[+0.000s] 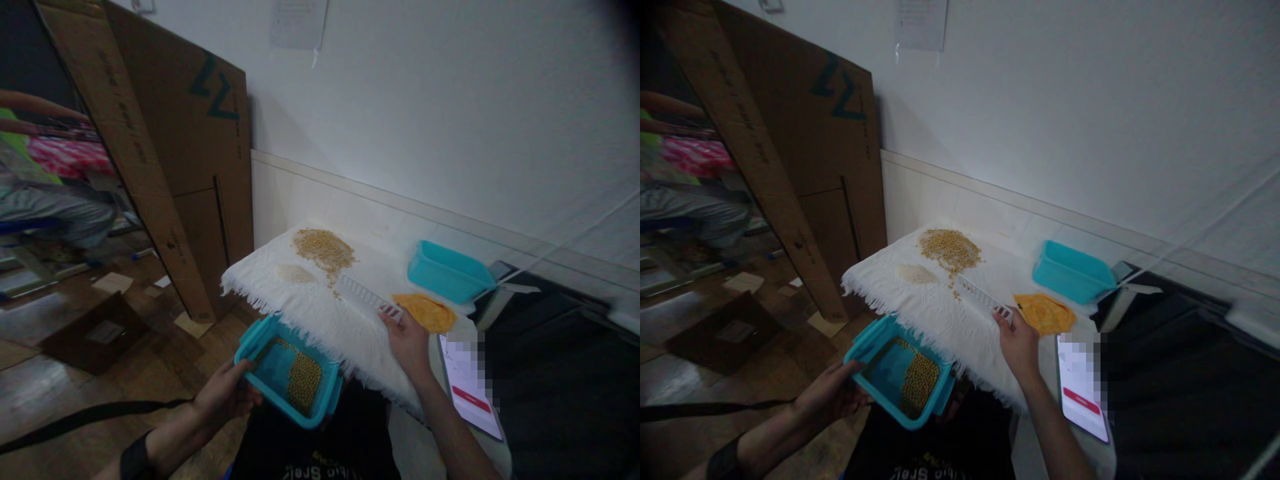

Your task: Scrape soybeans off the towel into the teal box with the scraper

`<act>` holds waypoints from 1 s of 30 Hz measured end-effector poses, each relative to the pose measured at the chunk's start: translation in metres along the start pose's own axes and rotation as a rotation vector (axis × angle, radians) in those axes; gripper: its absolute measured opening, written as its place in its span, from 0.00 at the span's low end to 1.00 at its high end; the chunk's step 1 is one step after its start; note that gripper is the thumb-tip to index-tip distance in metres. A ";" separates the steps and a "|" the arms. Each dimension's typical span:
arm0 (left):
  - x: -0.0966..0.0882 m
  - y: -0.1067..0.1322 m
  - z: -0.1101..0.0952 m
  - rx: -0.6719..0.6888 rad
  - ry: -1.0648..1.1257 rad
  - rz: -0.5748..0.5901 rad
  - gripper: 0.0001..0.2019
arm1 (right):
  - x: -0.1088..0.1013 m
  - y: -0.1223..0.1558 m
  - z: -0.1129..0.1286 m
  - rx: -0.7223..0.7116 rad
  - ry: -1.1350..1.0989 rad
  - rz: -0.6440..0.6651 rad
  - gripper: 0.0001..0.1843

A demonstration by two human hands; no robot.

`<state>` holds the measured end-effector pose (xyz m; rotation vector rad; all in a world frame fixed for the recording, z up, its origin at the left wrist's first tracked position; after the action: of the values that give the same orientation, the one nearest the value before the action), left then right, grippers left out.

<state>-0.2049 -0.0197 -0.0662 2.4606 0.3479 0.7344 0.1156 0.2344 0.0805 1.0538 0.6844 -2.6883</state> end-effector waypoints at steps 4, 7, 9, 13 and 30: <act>-0.002 0.002 -0.001 0.000 -0.021 -0.028 0.31 | -0.003 0.007 0.001 0.006 -0.004 -0.022 0.26; -0.001 0.003 -0.002 0.000 -0.024 -0.025 0.31 | -0.005 0.011 0.001 0.012 -0.021 -0.032 0.25; 0.000 0.004 -0.003 0.002 -0.027 -0.025 0.31 | -0.006 0.014 0.002 0.021 -0.026 -0.031 0.25; 0.001 0.003 -0.004 0.003 -0.030 -0.025 0.30 | -0.010 0.018 0.003 0.040 -0.028 -0.036 0.26; 0.003 0.004 -0.007 0.016 -0.032 -0.011 0.26 | 0.019 0.023 0.025 -0.116 -0.126 0.099 0.21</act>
<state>-0.2063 -0.0188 -0.0577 2.4803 0.3567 0.6893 0.0943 0.2023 0.0755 0.8591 0.7349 -2.5708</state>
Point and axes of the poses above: each hand's wrist, its own y-axis away from the middle knuckle, its own x-axis out of the palm, z = x × y, the point moved 9 cm from there along -y, towards the middle knuckle, and after that the axes turned 15 degrees about z, right-handed, at the moved point
